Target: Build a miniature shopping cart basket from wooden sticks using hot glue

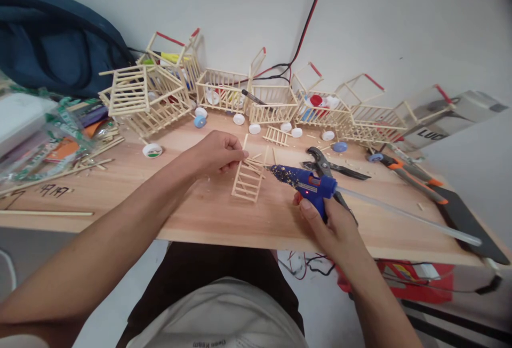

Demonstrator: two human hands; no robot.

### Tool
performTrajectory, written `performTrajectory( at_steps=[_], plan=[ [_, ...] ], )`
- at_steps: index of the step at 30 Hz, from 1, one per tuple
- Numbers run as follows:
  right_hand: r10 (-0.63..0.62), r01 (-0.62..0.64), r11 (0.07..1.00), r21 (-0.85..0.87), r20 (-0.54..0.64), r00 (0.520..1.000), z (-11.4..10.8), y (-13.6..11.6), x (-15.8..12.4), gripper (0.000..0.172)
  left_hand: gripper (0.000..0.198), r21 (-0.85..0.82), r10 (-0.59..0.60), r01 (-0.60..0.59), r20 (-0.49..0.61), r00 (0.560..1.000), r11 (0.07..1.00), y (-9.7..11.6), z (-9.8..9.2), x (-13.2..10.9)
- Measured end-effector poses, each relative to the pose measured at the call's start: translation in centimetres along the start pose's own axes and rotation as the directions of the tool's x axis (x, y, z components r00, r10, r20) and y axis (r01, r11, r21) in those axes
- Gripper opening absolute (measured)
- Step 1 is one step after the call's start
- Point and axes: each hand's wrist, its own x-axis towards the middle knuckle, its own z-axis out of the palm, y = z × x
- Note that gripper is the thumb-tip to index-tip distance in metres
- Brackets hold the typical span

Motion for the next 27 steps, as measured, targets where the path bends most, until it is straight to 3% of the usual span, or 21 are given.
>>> performTrajectory(
  at_steps=[27],
  plan=[
    [-0.068, 0.065, 0.995, -0.072, -0.046, 0.997, 0.32, 0.35, 0.19, 0.039, 0.029, 0.018, 0.019, -0.019, 0.009, 1.0, 1.0, -0.34, 0.11, 0.11]
  ],
)
